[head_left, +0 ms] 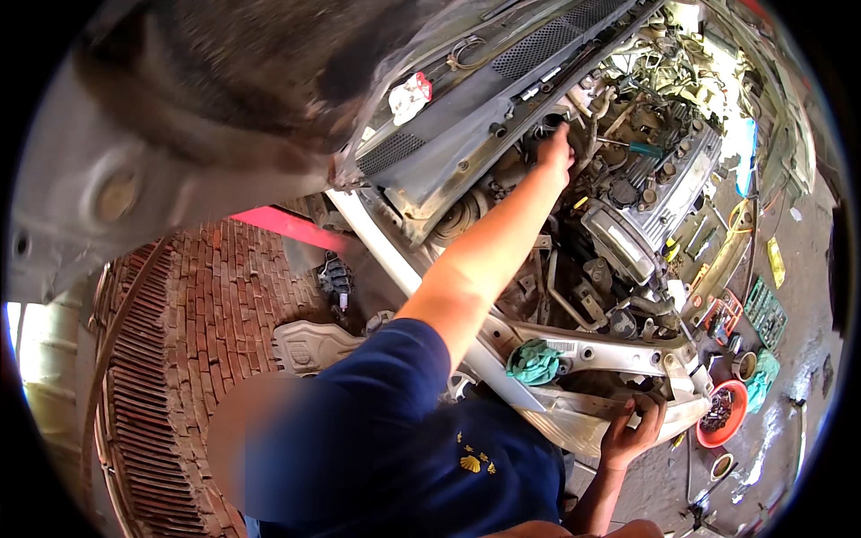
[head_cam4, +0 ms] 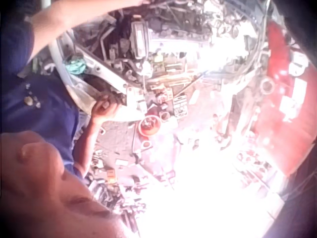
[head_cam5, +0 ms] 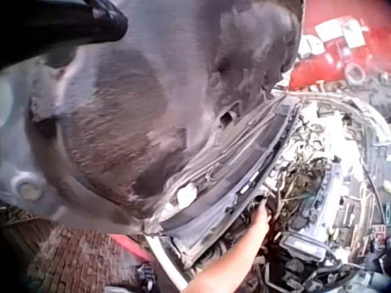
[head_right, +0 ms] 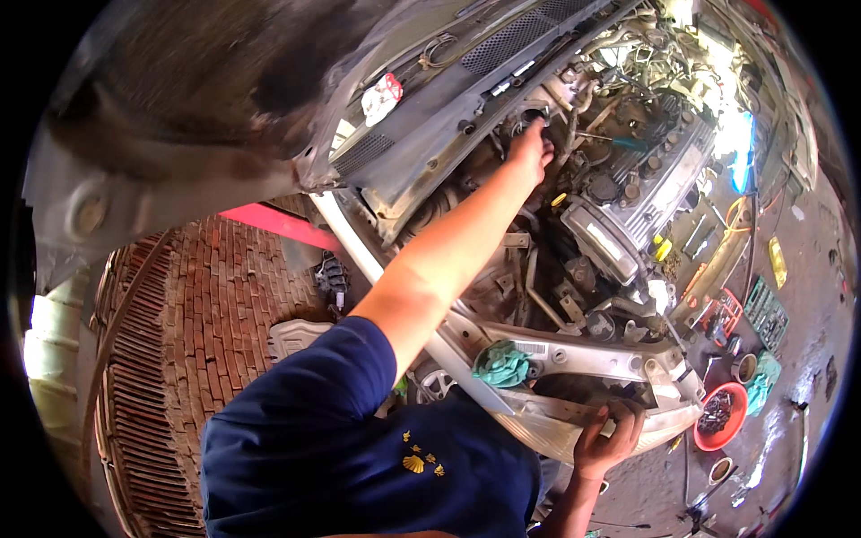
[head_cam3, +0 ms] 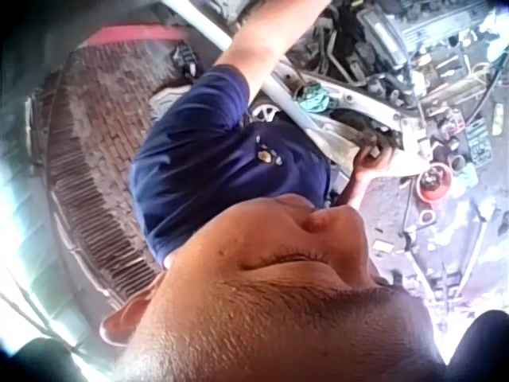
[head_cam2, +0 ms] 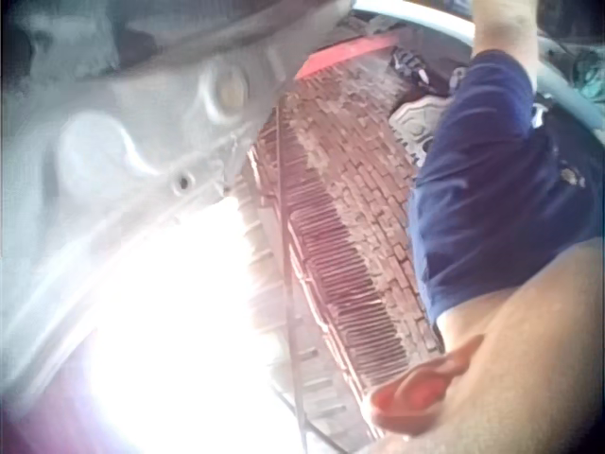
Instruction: The person works on a car engine with the hood open, using a ratchet and socket to loosen and remove bolts from the engine bay. They handle a rag and a smartphone briefly, then continue using the ratchet on various bolts before walking away from the vehicle.
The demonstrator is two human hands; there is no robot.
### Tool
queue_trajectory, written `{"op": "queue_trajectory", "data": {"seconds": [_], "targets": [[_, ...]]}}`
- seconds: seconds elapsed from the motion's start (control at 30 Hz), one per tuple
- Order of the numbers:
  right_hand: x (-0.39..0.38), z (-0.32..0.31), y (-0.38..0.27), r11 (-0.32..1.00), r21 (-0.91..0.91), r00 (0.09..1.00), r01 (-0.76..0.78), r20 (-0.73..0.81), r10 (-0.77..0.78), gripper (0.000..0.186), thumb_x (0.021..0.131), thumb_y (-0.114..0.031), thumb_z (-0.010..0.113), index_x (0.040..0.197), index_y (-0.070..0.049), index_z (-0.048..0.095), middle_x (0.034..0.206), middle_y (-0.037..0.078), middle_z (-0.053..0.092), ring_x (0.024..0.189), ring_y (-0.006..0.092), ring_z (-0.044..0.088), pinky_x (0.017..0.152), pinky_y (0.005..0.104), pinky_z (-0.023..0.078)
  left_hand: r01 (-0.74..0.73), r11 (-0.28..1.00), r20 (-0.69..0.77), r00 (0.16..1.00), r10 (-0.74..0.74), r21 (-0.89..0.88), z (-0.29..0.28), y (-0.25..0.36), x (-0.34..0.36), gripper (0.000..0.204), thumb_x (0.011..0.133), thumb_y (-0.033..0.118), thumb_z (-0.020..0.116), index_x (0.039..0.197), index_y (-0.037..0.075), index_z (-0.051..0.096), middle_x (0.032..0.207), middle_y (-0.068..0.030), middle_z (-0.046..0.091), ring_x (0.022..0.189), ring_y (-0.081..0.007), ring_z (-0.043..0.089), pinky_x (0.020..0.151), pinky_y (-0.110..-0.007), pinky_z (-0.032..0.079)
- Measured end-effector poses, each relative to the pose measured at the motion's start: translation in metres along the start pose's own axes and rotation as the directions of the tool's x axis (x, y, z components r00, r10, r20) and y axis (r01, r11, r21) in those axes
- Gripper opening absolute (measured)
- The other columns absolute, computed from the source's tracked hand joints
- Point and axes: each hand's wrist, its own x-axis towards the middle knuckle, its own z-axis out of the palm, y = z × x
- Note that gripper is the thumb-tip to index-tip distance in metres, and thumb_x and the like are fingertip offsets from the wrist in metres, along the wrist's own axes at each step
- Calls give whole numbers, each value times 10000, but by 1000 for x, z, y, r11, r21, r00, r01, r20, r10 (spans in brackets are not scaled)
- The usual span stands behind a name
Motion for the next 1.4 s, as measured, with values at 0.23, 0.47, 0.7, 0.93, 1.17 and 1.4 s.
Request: {"op": "queue_trajectory", "data": {"seconds": [0.23, 0.47, 0.7, 0.93, 1.17, 1.4], "targets": [[0, -5, 8, 999, 39, 999, -2, 46, 0, 78, 950, -76, 611, 947, 2, 604, 911, 184, 610, 849, 381, 622, 774, 465, 508, 87, 931, -280, 940, -195, -354, 27, 9, 38, 642, 777, 661, 847, 1045, 121, 627, 901, -9, 562, 766, -171, 535, 711, -343, 465], [-6, -7, 17, 1000, -11, 998, -1, 68, 2, 119, 960, -130, 635, 942, -13, 621, 918, 167, 640, 852, 366, 646, 770, 461, 515, -51, 930, -296, 953, -63, -364, 31, 1, 29, 516, 807, 544, 890, 803, 103, 623, 761, -7, 632, 673, -133, 606, 631, -274, 503], [-5, -2, 15, 999, 25, 992, -48, 118, 45, 94, 930, -70, 588, 943, 21, 610, 915, 189, 607, 864, 373, 613, 800, 461, 497, -113, 816, -152, 988, 31, -566, 6, -44, 51, 246, 911, 218, 842, 1079, 95, 712, 1056, -23, 713, 942, -184, 686, 828, -317, 570], [-6, 0, 15, 997, 17, 994, -74, 83, 73, 92, 894, -63, 606, 941, 15, 617, 924, 183, 616, 885, 376, 613, 821, 465, 498, -209, 907, -158, 974, 160, -367, 29, -46, 66, 92, 936, 72, 753, 889, 88, 675, 865, -52, 734, 637, -168, 664, 560, -337, 555], [1, -12, 21, 997, -73, 998, -28, 48, 32, 228, 704, -18, 750, 921, -59, 692, 904, 134, 674, 770, 330, 653, 684, 415, 514, -145, 948, -225, 971, 82, -283, 44, -65, 56, 143, 924, 162, 807, 878, 37, 756, 779, -92, 756, 688, -205, 717, 665, -340, 587], [3, -14, 20, 1000, -8, 999, 30, -29, -30, 239, 702, -54, 791, 906, -63, 666, 903, 128, 673, 745, 317, 663, 651, 411, 524, -129, 968, -273, 960, 67, -215, -22, -66, 137, 178, 919, 88, 786, 968, -58, 697, 938, -163, 750, 783, -264, 739, 707, -392, 636]]}}
